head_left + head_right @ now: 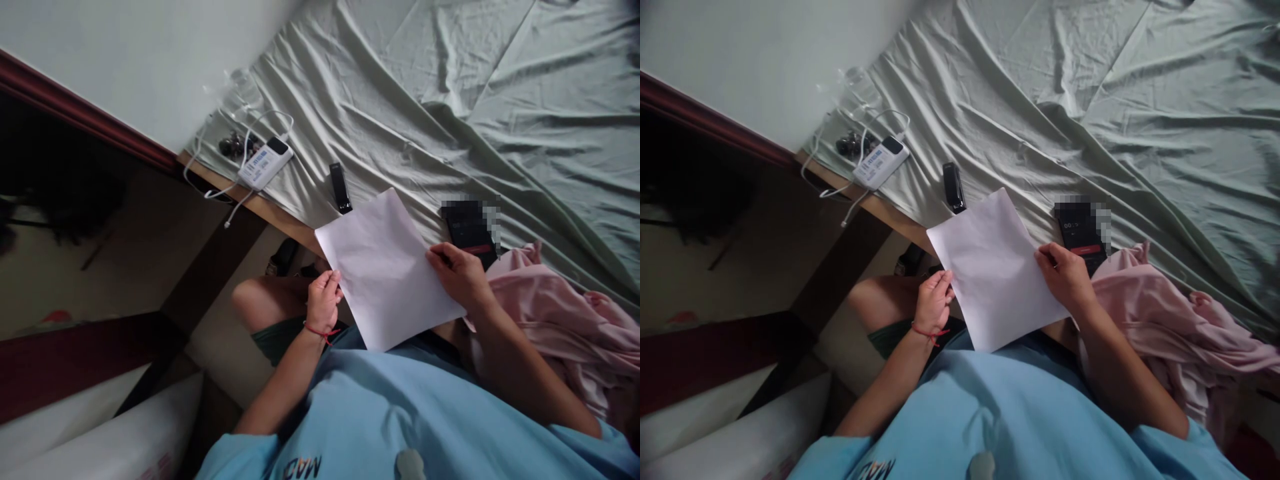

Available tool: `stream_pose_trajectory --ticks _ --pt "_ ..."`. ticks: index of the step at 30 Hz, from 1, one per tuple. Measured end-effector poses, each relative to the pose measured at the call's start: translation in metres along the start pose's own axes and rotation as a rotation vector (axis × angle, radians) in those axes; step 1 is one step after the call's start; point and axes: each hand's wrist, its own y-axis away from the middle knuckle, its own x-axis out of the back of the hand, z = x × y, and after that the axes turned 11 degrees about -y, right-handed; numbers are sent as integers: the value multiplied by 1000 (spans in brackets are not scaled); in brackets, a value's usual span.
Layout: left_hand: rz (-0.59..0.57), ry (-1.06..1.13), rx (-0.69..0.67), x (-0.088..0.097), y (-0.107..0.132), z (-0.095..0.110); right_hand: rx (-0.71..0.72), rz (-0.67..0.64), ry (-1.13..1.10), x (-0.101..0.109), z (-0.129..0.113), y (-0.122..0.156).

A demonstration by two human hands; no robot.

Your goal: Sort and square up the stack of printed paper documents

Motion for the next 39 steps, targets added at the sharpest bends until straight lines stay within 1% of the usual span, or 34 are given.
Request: stream_pose_trajectory --ticks 7,10,12,16,18,22,24,26,30,32,36,39 --pt "-6 -67 -110 2 4 1 20 9 55 5 -4 1" --pt "-9 -109 -125 1 2 2 16 20 73 8 -5 2" --pt "-9 -133 -120 -1 1 4 44 30 65 9 -5 2" --pt "-19 -155 -143 -2 -3 11 151 65 59 12 -7 4" --pt "4 -182 -178 -1 -8 17 193 77 67 14 -8 6" --pt "109 -310 -295 1 -26 33 226 83 74 17 -11 11" --pt "143 -350 -352 1 -36 41 219 92 66 18 -10 13" --pt "153 -342 -388 -1 -43 46 195 106 52 17 -9 14" --pt "100 -228 -383 -6 -47 49 80 105 19 17 -5 14" --pt "76 -207 -368 -8 -46 48 39 98 4 17 -3 13" --pt "84 -230 -366 -6 -46 46 55 90 25 18 -1 12" --pt "111 -315 -383 -4 -48 43 78 77 59 19 -1 13"
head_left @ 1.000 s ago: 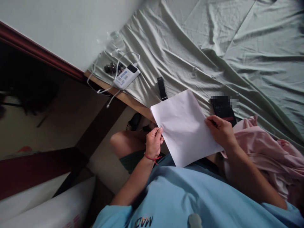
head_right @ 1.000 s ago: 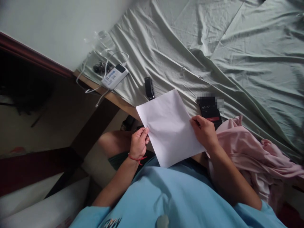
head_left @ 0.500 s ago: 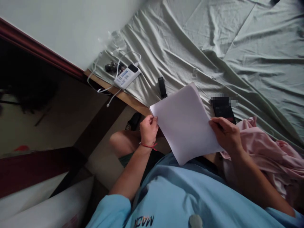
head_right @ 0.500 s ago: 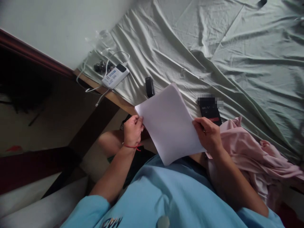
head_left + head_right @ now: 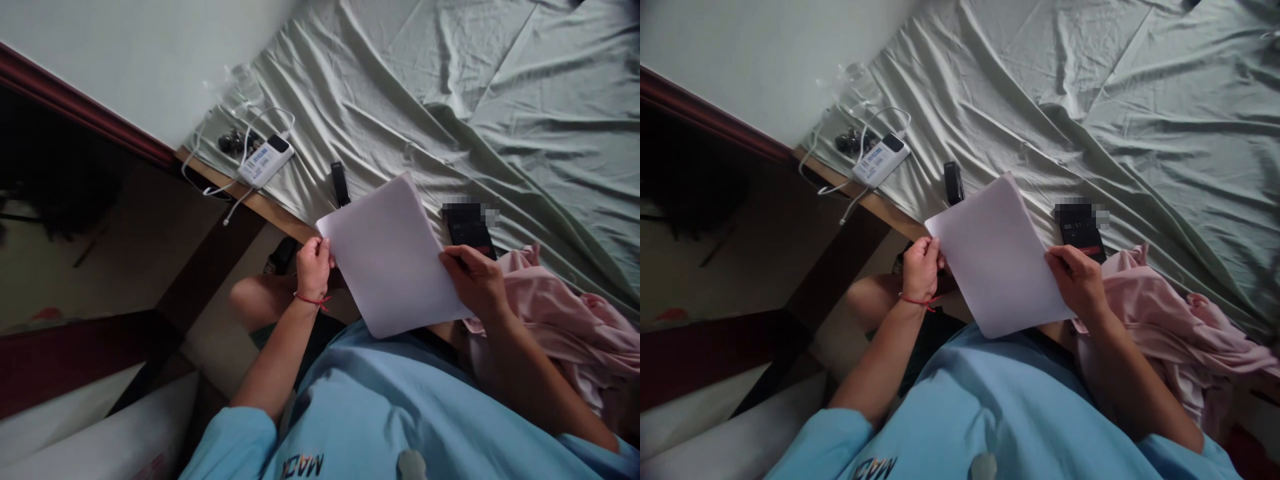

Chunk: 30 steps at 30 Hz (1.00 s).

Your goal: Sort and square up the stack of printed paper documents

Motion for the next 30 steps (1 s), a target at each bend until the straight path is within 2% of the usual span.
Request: stream_pose_trajectory --ticks 5,9,14,21,30 --pt "35 -121 -25 0 -2 -8 33 -15 -19 1 0 1" --pt "21 -34 -42 -2 -2 -12 26 -16 -20 -1 1 -1" --pt "9 114 3 -3 0 -6 -76 12 -74 -6 0 -6" --pt "28 59 37 -2 -1 -7 -137 -30 -75 -8 4 -7" --pt "83 -134 -124 3 -17 -21 -107 -59 -12 -12 1 -5"
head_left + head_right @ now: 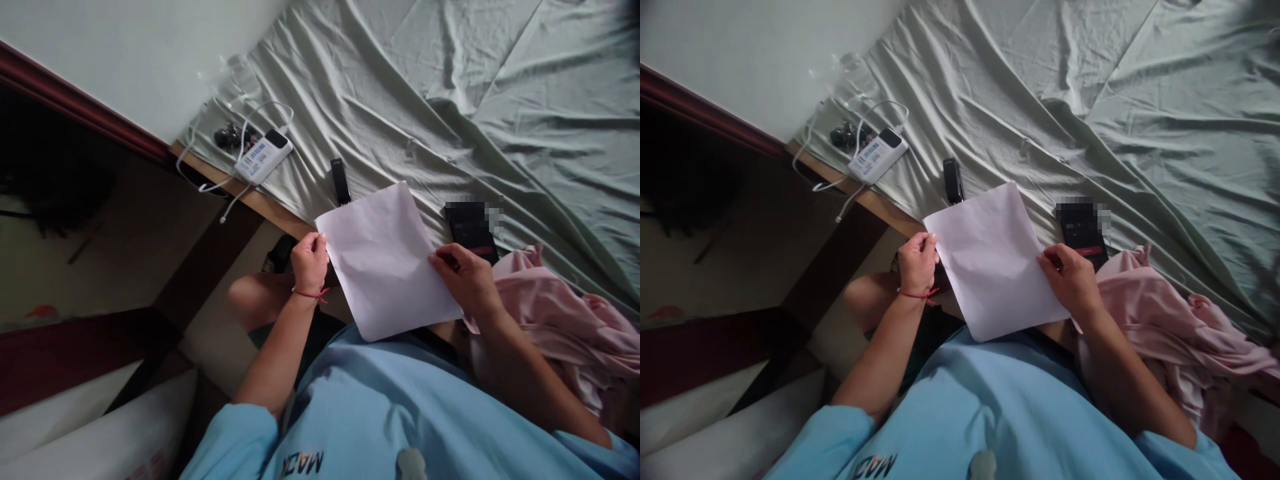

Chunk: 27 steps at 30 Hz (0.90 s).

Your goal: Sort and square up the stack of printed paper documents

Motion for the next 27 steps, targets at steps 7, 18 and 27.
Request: stream_pose_trajectory --ticks 7,18,27 --pt "-18 -67 62 5 -6 10 -27 -10 36 2 -8 5" --pt "-54 -139 -9 6 -3 17 -65 -31 103 5 -1 8" --pt "-77 -249 -96 -1 -6 18 -70 16 141 11 -1 3"
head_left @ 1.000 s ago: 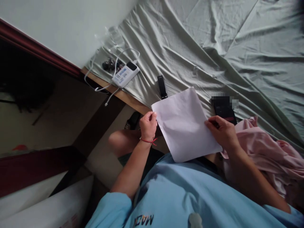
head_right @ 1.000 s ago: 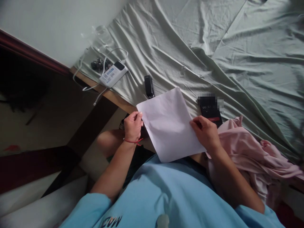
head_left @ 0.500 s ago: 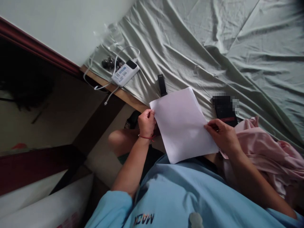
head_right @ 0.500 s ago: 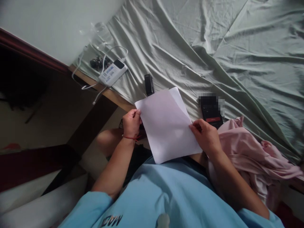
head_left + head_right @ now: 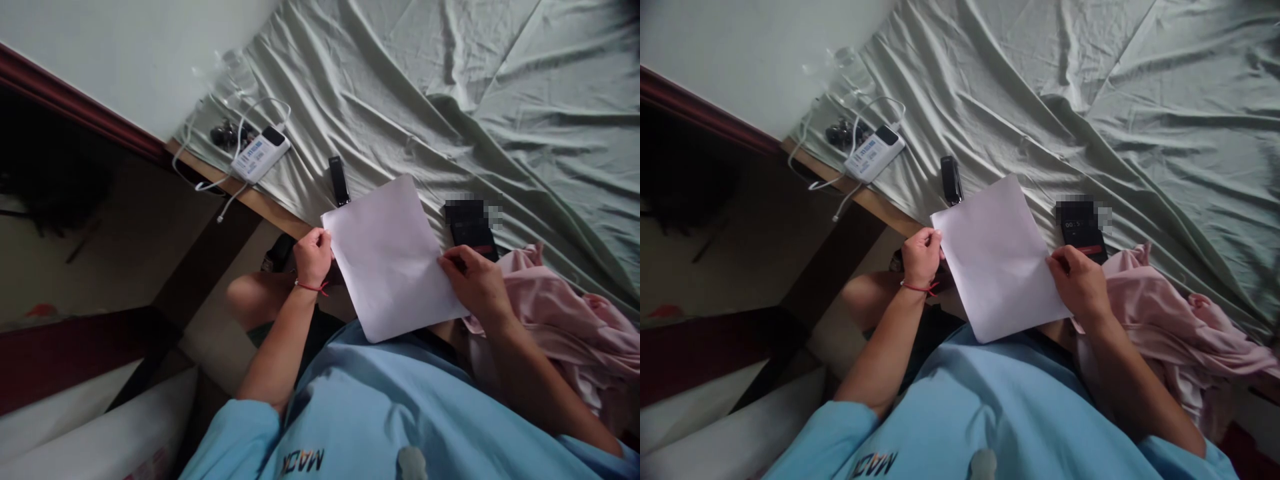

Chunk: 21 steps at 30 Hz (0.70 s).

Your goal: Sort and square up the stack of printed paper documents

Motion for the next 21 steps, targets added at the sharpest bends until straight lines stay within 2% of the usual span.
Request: stream_pose_trajectory --ticks 7,11,15,18,21 --pt "13 34 24 -4 -1 -13 -101 -85 -123 1 -6 4" --pt "34 62 45 -7 -2 -17 -153 -183 -80 5 -11 7" --pt "29 61 56 -6 -3 -14 -135 -140 60 2 -9 8" --pt "15 80 82 -5 -3 -12 -117 -100 64 -1 -6 10" --pt "-8 75 69 -3 -3 -10 -118 -114 59 1 -3 15"
